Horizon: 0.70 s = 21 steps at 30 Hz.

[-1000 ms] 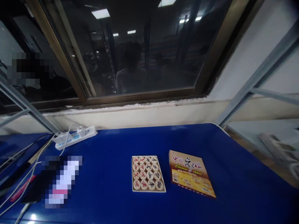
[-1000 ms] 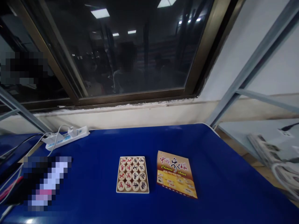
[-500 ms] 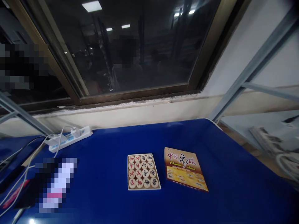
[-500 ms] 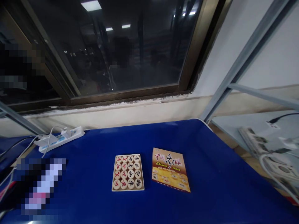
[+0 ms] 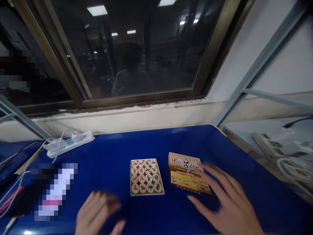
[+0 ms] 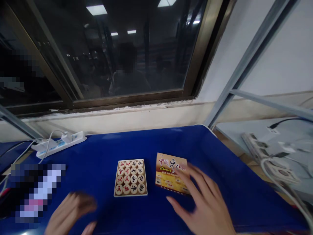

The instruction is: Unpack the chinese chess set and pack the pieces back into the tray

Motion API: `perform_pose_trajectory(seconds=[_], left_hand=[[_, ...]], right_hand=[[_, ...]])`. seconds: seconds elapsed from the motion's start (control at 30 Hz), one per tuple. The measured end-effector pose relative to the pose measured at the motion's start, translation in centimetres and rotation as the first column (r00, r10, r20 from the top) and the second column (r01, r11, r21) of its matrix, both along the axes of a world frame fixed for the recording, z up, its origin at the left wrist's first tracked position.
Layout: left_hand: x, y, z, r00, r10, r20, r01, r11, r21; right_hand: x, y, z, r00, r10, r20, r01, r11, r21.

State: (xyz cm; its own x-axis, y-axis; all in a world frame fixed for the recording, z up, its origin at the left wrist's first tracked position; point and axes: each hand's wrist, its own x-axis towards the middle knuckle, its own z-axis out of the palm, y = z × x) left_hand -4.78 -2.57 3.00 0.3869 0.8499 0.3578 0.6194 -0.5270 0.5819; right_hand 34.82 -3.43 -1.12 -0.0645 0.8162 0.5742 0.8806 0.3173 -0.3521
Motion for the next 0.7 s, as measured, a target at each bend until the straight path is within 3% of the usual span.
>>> perform_pose_trajectory(seconds=[0.1,0.17,0.23,0.33,0.43,0.57,0.7], left_hand=[[2.8,7.3,1.1,0.997,-0.027,-0.068,0.031,0.998,0.05],[4.1,11.1,0.8,1.0,0.015,-0.014,-0.015,0.998,0.059],[4.4,13.4,-0.2,0.997,0.072,0.033,-0.073,0.996,0.058],[3.4,14.1,-1.5,0.99,0.122,0.064,-0.126,0.99,0.062],[2.3,13.8,-1.9,0.987,0.145,0.066,-0.15,0.985,0.08],[2.2,14.0,-1.6,0.991,0.123,0.048,-0.127,0.987,0.096],[2.8,14.0,-1.5,0.997,0.071,0.025,-0.073,0.99,0.119]], right_hand=[[-0.5,5.7,1.3,0.951,0.205,0.23,-0.166,0.97,-0.177],[-0.9,7.6,1.8,0.905,0.342,0.253,-0.267,0.919,-0.29],[-1.1,8.6,2.4,0.881,0.43,0.197,-0.344,0.869,-0.355],[-1.5,10.3,3.8,0.874,0.484,0.045,-0.436,0.821,-0.369],[-2.0,13.3,4.5,0.896,0.428,-0.116,-0.443,0.86,-0.253],[-1.3,16.6,3.0,0.935,0.26,-0.242,-0.296,0.947,-0.123],[0.9,17.2,0.8,0.947,0.137,-0.292,-0.178,0.977,-0.116]])
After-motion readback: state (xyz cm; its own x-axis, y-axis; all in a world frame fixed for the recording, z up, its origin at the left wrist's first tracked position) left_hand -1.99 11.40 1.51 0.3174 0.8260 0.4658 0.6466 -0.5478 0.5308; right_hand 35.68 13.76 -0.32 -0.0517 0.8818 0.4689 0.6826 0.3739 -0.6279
